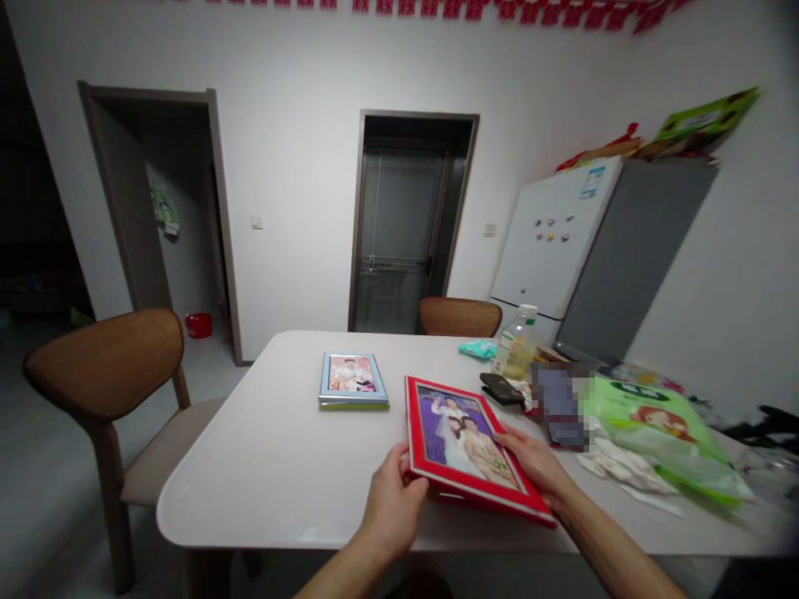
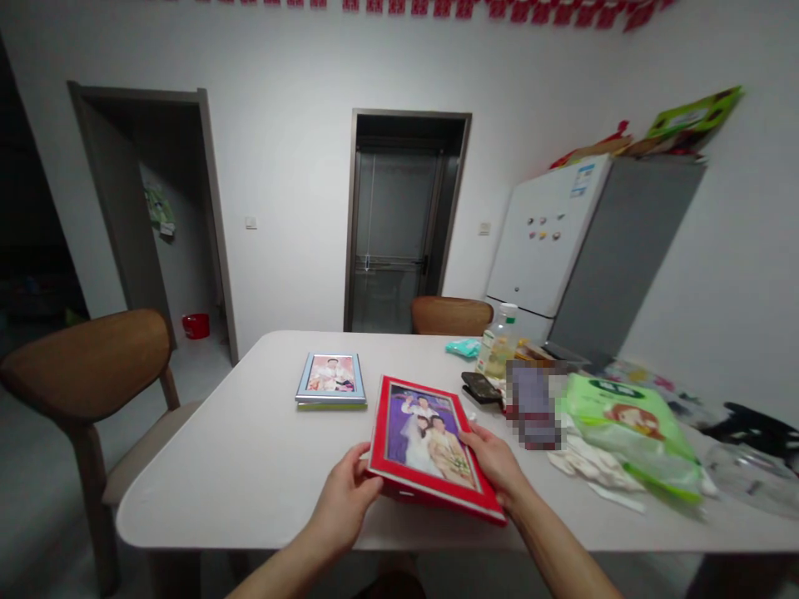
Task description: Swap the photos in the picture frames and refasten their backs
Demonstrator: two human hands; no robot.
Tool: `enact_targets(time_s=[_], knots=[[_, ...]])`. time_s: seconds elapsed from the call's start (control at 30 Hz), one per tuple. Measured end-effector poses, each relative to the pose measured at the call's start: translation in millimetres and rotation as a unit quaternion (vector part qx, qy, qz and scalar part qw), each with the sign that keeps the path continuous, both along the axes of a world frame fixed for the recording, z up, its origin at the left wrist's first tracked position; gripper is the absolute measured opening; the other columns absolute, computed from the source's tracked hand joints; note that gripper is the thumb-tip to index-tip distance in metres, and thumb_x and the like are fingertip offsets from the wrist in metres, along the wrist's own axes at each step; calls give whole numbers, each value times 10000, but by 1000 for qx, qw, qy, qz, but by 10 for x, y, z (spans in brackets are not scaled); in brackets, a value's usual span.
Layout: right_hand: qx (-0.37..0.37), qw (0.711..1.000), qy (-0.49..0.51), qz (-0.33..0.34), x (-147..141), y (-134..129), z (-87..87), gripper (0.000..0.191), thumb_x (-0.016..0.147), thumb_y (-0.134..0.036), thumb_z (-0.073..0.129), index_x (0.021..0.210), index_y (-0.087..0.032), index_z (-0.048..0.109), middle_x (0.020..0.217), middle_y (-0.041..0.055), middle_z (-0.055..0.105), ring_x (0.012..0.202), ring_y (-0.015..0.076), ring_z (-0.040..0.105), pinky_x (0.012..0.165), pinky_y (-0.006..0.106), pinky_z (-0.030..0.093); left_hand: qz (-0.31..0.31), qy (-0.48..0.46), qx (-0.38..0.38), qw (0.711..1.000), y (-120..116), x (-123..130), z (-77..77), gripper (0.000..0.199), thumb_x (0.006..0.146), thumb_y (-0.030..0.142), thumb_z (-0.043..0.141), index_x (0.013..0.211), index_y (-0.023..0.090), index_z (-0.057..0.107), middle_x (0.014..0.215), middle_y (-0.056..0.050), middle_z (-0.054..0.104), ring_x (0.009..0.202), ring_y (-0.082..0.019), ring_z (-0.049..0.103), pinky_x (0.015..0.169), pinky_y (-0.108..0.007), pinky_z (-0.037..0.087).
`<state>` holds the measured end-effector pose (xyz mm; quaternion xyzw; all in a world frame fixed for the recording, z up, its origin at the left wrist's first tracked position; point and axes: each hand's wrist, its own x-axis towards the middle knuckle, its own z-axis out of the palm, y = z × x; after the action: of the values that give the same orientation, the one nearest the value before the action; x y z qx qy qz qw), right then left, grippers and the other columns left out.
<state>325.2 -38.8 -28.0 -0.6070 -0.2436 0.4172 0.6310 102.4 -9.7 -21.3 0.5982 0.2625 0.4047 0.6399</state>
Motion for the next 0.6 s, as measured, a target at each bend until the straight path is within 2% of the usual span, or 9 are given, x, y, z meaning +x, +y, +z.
enact_targets(time_s=[0.1, 0.2, 0.3, 0.4, 0.5, 0.6], knots=[[-51, 994, -100, 11, 329, 13, -32, 258, 630, -216, 493, 853, -173, 615, 708, 56, 682, 645, 215, 631, 619, 331, 484, 14, 107, 65, 992, -98, 194, -134, 428, 627, 59, 459, 1038, 173, 489, 1001, -43, 621, 923, -176, 555, 802, -248, 409], [-98, 976, -195, 24, 517, 78, -114, 269, 619, -244, 516, 844, -155, 632, 719, 66, 683, 655, 217, 630, 600, 313, 478, 29, 199, 132, 971, -139, 284, -208, 486, 624, 41, 453, 1086, 190, 473, 1067, -42, 587, 982, -185, 523, 846, -263, 379], [-121, 961, -249, 1, 569, 135, -251, 329, 612, -263, 529, 894, -119, 619, 694, 75, 682, 655, 221, 628, 592, 308, 470, 29, 232, 180, 955, -101, 293, -257, 509, 621, 26, 441, 1107, 176, 464, 1087, -51, 574, 999, -183, 513, 858, -263, 373], [-136, 941, -308, -32, 558, 149, -338, 356, 616, -286, 523, 910, -109, 618, 691, 83, 680, 657, 226, 623, 596, 306, 457, 24, 233, 193, 953, -28, 224, -300, 497, 627, 25, 431, 1106, 154, 474, 1079, -61, 579, 991, -172, 519, 860, -250, 372], [-151, 905, -392, -64, 516, 179, -264, 354, 596, -267, 536, 900, -111, 628, 757, 111, 672, 732, 255, 608, 663, 328, 436, 36, 241, 180, 953, 54, 66, -345, 472, 641, 55, 446, 1109, 115, 482, 1111, -100, 555, 1034, -196, 490, 897, -286, 343], [-132, 859, -488, -78, 314, 353, -88, 425, 628, -249, 502, 1011, -77, 570, 975, 167, 608, 930, 283, 534, 803, 362, 368, 67, 248, 159, 953, 176, -157, -384, 462, 648, 100, 478, 1109, 77, 482, 1145, -141, 522, 1073, -227, 453, 925, -330, 309]])
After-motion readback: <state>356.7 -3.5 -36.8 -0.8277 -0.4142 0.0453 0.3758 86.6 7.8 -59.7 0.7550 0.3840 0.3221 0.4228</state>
